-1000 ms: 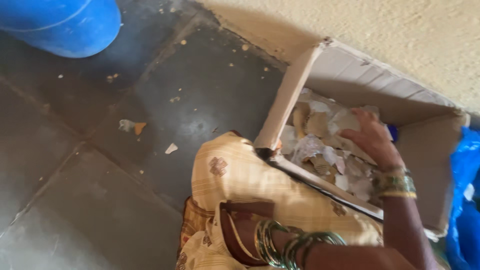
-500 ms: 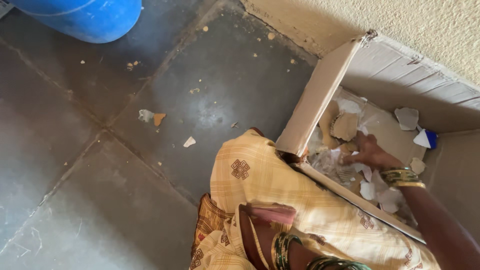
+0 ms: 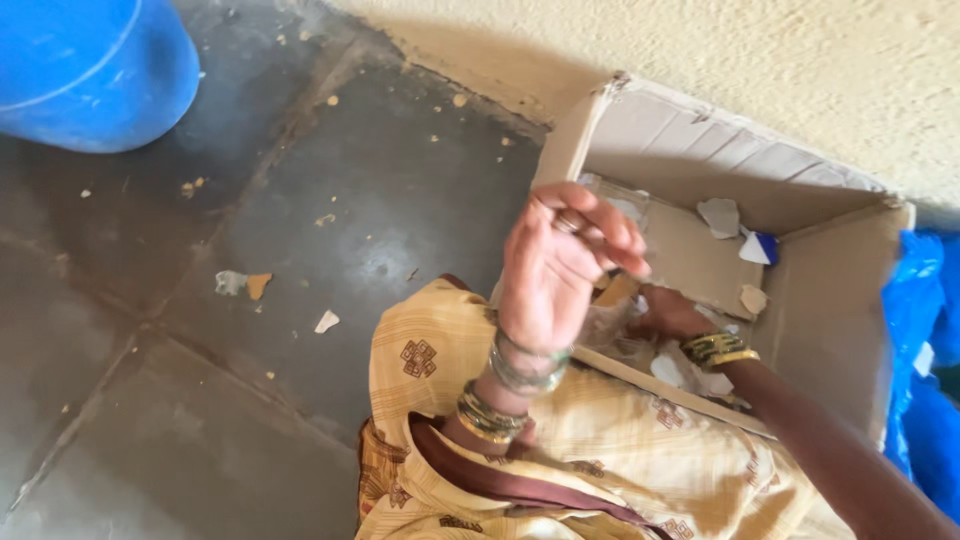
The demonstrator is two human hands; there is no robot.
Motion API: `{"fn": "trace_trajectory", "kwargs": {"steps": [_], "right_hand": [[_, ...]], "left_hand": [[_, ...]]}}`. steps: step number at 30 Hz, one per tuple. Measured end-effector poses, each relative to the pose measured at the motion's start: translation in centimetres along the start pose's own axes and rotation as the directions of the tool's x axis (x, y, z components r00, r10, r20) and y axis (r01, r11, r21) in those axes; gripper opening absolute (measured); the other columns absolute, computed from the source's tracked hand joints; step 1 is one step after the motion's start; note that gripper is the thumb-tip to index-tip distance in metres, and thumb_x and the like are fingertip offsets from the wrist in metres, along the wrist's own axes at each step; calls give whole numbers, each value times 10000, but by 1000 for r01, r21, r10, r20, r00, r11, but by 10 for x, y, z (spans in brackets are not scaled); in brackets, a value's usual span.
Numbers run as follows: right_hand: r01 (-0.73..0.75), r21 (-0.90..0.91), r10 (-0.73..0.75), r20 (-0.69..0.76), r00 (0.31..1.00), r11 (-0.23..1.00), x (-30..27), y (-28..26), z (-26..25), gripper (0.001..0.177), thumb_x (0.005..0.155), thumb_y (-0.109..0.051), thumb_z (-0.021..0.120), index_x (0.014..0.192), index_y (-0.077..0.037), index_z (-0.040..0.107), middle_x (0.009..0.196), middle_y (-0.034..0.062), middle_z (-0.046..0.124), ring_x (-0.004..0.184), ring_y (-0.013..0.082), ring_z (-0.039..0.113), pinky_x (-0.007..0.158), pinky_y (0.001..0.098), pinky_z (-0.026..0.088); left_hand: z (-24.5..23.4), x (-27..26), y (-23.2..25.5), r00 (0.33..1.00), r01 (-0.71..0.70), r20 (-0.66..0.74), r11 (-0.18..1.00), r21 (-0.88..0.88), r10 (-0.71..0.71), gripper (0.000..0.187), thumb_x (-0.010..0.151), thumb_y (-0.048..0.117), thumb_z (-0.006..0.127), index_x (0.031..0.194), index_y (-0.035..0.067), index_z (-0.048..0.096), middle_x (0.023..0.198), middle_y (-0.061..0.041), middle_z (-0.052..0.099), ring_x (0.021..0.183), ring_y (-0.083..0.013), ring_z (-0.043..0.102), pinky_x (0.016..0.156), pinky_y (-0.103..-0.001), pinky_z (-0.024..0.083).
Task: The person sits on the floor and sorts items from a cardboard box into a blue plastic bag. They handle green plastic bottles, crumpled paper, and small plastic wrappers, placing them into the bag one by one.
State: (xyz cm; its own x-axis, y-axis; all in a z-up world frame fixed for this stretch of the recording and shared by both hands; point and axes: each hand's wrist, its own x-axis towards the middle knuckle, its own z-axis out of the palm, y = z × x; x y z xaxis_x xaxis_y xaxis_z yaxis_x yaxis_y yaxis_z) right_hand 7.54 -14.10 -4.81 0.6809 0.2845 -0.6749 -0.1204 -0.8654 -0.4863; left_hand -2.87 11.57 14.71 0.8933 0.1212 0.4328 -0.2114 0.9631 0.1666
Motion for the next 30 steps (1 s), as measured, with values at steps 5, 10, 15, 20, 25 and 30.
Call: {"fn": "trace_trajectory", "kwargs": {"steps": [5, 10, 15, 20, 25, 30], "right_hand": [[39, 50, -38, -19, 999, 998, -2, 9, -33, 378, 768, -128, 779, 1106, 34, 725, 815, 138, 783, 662, 233, 741, 595, 384, 617], [22, 261, 6, -105, 994, 965, -29, 35, -67, 287, 773, -108, 775, 1031, 10, 736, 809, 134, 770, 641, 213, 705, 576, 344, 581], [127, 597, 44, -264, 964, 792, -64, 78, -83, 160, 821, -33, 752, 927, 77, 706, 774, 119, 728, 643, 185, 666, 543, 313, 551], [379, 677, 37, -514, 857, 632, -93, 99, -82, 140, 839, 5, 764, 950, 74, 713, 808, 90, 710, 648, 140, 612, 538, 283, 499], [505, 245, -92, -828, 553, 828, -132, 51, -62, 61, 930, -18, 741, 980, 15, 728, 840, 83, 723, 708, 120, 614, 610, 281, 482], [415, -577, -687, -703, 186, 703, -167, -14, -37, 279, 736, 19, 718, 1005, -51, 702, 1038, 113, 671, 883, 290, 686, 732, 374, 571]], "left_hand": [[-37, -3, -34, 986, 89, -159, 967, 237, -51, 340, 1124, 321, 570, 1294, 26, 573, 1093, -155, 666, 1074, -286, 677, 886, -475, 601], [-62, -12, -86, 896, 361, -382, 872, 332, -226, 391, 1032, 357, 635, 1271, 53, 577, 1111, -108, 661, 1054, -229, 667, 840, -432, 592], [-85, -32, -120, 823, 485, -530, 738, 468, -204, 544, 901, 472, 712, 1277, 92, 606, 1167, -38, 655, 1084, -169, 633, 863, -385, 549], [-95, -45, -132, 760, 615, -593, 593, 520, -267, 699, 869, 574, 725, 1332, 66, 599, 1296, -72, 608, 1091, -186, 595, 861, -469, 493], [-78, -40, -144, 612, 781, -589, 519, 347, -527, 879, 745, 640, 711, 1450, 200, 426, 1442, -37, 457, 1009, -228, 589, 766, -627, 507], [-76, -35, -148, 677, 683, -518, 708, 178, -523, 891, 741, 579, 785, 1425, 153, 404, 1230, -119, 563, 941, -310, 658, 598, -591, 610]]}}
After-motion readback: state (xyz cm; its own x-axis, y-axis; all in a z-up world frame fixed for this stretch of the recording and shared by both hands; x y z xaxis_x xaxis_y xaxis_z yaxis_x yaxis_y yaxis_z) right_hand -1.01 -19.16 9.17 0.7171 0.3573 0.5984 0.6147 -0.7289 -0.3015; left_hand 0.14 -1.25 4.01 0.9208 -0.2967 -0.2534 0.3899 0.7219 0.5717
